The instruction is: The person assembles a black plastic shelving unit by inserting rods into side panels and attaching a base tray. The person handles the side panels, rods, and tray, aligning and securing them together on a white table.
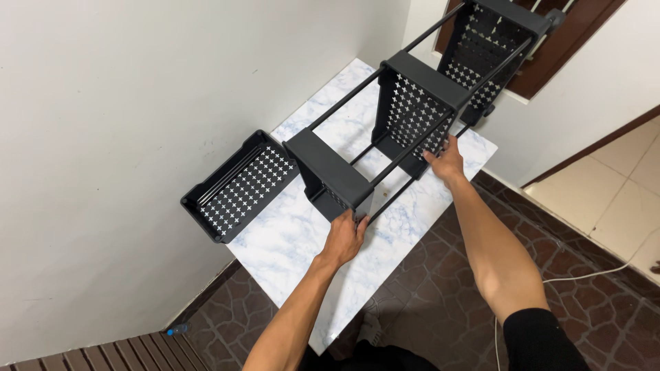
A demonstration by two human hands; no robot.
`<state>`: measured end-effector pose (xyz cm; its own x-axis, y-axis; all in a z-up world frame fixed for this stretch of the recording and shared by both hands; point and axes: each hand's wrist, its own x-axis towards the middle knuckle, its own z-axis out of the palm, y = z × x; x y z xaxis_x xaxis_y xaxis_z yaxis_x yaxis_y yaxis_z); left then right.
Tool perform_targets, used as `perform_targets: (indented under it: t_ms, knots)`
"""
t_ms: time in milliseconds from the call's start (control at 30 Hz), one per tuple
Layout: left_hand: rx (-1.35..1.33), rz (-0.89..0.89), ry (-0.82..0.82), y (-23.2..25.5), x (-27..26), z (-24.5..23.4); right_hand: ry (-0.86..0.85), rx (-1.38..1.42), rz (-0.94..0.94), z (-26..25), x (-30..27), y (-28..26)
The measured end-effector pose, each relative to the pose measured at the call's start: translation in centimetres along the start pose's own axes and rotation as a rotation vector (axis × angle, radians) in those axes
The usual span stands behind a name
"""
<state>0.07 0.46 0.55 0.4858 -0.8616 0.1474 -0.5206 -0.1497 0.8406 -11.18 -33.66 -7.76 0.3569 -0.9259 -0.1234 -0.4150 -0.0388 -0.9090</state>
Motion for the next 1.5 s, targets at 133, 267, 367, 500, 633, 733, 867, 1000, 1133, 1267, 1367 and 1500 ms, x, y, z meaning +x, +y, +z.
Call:
perform_targets:
  t_ms: [133,267,367,500,633,733,867,1000,1133,1267,1367,1500]
  knots:
    - [-0.009,-0.075,-0.052,0.5,0.1,-0.3,0.016,-0.173,-0.157,-0.2,0.5,0.9]
    - [0.005,-0.042,-0.057,1.4,0.2,-0.1,0.026,-0.244,-0.227,-1.2,0.0,0.4]
    - [-0.025,-0.037,-0.064,2.2,0.3,-0.1,0.048,-0.329,-0.318,-2.6,-0.1,-0.4]
    - [0.069,-0.154,-0.034,3.1,1.5,-0.3,0.095,-0.412,-0.558,-5.0,0.2,-1.9]
    - [-0.205,-0.091,0.03,3.6,2.5,-1.0,0.065,-0.447,-0.436,-6.5,0.0,-4.4]
    - [-0.334,-0.069,0.021,3.4,3.0,-1.6,0.032,-0.509,-0.389,-7.1,-0.4,-6.5]
    - [-0.56,-0.206,-0.034,1.9,3.6,-2.4,0.02,-0.592,-0.347,-6.2,-1.2,-8.8]
    - [-0.839,-0.291,-0.074,-0.3,4.2,-2.9,-0.017,-0.73,-0.313,-4.7,-1.5,-10.4]
    - [-1.0,-0.351,-0.065,-2.3,4.3,-2.7,-0.074,-0.767,-0.157,-3.4,-1.7,-11.5]
    - [-1.124,-0.375,-0.057,-4.1,4.6,-1.8,-0.093,-0.832,-0.164,-2.6,-1.7,-11.8]
    - [-1.163,-0.386,-0.049,-5.7,4.9,-1.7,-0.11,-0.881,-0.136,-1.7,-1.4,-12.1]
    - [-1.193,-0.39,-0.031,-8.1,5.0,-1.3,-0.103,-0.923,-0.105,-0.2,-1.2,-11.5]
